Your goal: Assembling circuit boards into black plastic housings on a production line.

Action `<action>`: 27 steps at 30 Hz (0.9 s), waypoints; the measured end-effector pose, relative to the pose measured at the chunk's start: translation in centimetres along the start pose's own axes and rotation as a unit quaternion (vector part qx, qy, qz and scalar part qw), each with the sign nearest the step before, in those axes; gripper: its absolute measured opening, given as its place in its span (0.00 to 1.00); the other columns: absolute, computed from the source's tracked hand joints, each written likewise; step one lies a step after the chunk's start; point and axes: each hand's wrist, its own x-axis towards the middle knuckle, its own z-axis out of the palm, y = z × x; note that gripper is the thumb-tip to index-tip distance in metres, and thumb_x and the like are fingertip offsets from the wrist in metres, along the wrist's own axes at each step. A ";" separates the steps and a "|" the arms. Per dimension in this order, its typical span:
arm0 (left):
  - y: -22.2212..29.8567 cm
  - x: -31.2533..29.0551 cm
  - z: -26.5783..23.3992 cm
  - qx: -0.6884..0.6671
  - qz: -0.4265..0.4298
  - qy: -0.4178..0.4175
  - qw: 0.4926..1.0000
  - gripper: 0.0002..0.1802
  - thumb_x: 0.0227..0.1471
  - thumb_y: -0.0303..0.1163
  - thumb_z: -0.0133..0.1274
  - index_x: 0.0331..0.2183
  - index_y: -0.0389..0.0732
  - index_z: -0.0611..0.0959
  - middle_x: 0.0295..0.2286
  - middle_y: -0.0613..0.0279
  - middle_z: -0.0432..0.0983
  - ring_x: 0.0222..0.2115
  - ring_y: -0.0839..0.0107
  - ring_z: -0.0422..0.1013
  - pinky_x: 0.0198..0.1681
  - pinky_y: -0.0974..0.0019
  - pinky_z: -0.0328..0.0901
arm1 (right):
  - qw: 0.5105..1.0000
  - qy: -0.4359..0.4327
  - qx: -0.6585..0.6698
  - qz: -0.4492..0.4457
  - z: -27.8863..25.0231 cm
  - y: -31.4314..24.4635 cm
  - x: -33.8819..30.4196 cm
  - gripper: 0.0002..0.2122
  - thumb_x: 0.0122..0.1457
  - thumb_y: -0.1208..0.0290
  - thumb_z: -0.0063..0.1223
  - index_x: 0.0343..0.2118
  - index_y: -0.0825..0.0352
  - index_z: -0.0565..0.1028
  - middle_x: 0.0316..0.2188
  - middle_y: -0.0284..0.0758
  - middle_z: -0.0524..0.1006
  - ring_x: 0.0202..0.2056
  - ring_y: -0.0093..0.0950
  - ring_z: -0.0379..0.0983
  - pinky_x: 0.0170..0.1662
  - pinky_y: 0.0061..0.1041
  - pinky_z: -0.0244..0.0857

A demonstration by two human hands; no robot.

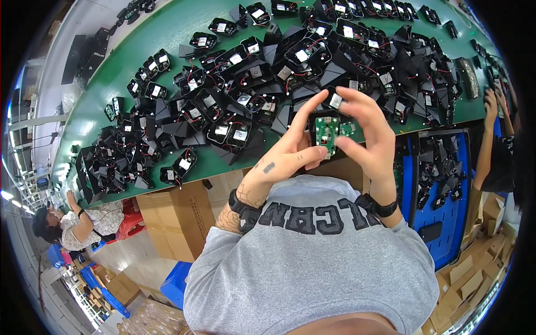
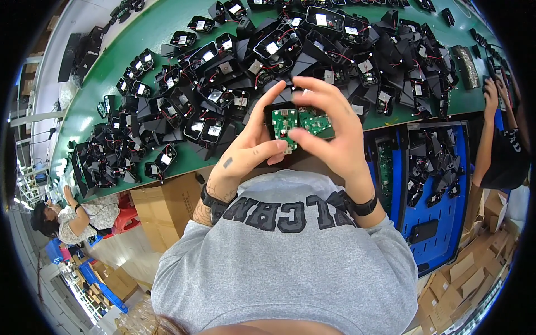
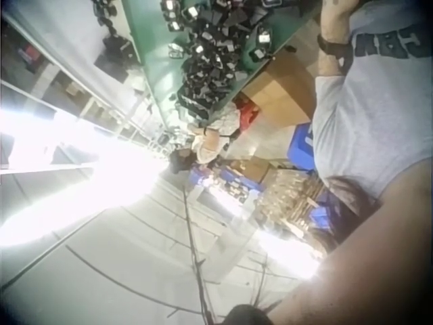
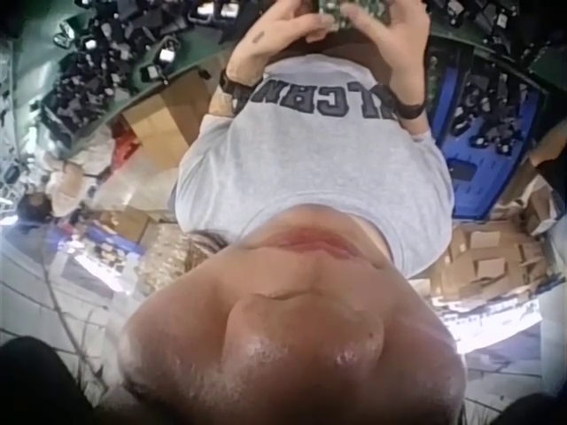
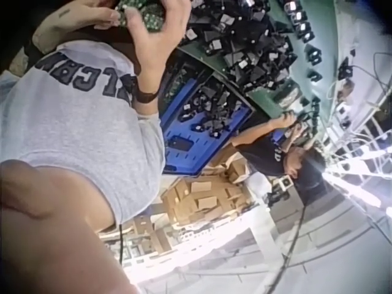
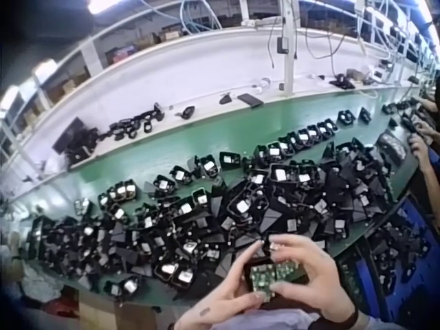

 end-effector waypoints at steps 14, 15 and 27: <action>-0.4 0.0 0.5 0.064 -0.013 -0.025 0.998 0.44 0.57 0.22 0.41 0.64 0.57 0.36 0.32 0.58 0.68 0.19 0.80 0.63 0.20 0.74 0.64 | 0.933 -0.079 0.209 0.282 0.2 1.0 -0.3 0.18 0.57 0.74 0.54 0.52 0.69 0.71 0.33 0.29 0.76 0.29 0.13 0.69 0.25 0.13 0.61; -0.5 0.0 0.5 0.064 -0.013 -0.025 0.998 0.44 0.57 0.22 0.41 0.64 0.57 0.36 0.32 0.58 0.68 0.19 0.80 0.63 0.20 0.74 0.64 | 0.932 -0.084 0.206 0.287 0.1 0.9 -0.2 0.19 0.57 0.74 0.54 0.52 0.69 0.71 0.34 0.30 0.76 0.29 0.14 0.70 0.25 0.13 0.62; -0.6 0.4 1.5 0.158 0.005 0.077 0.984 0.32 0.57 0.20 0.39 0.61 0.50 0.53 0.29 0.59 0.70 0.14 0.83 0.61 0.15 0.77 0.65 | 0.932 -0.044 0.256 0.253 1.4 2.7 -1.2 0.18 0.55 0.76 0.56 0.50 0.68 0.70 0.35 0.32 0.76 0.31 0.16 0.72 0.25 0.13 0.64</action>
